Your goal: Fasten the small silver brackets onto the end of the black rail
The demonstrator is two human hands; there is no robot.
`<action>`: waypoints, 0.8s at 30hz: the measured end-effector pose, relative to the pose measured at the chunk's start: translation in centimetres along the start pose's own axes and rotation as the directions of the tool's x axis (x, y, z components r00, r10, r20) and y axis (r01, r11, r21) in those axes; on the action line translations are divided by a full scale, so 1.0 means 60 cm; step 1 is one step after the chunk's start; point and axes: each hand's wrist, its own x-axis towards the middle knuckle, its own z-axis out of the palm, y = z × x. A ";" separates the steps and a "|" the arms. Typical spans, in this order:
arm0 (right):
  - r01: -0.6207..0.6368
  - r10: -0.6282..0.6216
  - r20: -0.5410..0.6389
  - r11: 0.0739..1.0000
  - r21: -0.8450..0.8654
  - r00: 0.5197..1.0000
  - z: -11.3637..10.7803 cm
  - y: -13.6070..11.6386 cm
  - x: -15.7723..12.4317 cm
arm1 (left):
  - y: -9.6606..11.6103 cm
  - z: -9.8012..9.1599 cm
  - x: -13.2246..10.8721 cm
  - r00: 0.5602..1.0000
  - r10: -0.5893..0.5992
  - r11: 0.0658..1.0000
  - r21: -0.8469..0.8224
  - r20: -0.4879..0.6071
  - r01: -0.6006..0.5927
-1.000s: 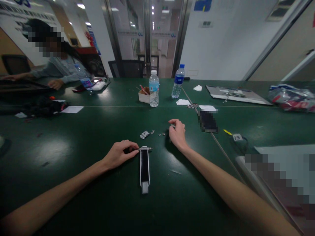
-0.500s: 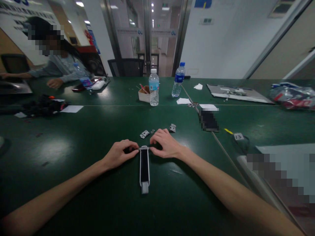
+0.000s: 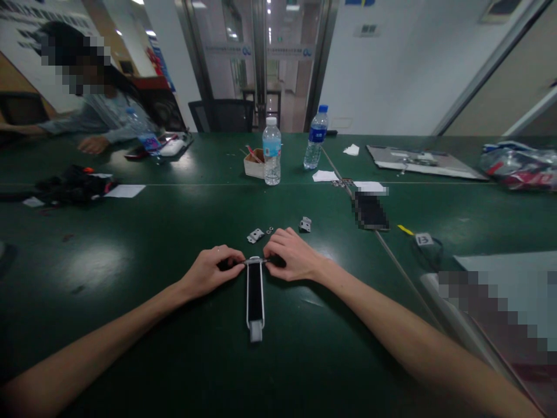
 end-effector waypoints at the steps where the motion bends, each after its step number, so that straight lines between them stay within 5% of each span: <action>1: 0.002 -0.002 -0.002 1.000 -0.003 1.000 0.000 0.000 0.000 | 0.000 0.000 0.000 1.000 -0.001 1.000 0.000 0.000 0.001; 24: 0.007 -0.007 0.021 1.000 -0.004 1.000 -0.004 -0.004 0.003 | 0.001 -0.002 -0.001 1.000 -0.016 1.000 -0.016 0.012 0.016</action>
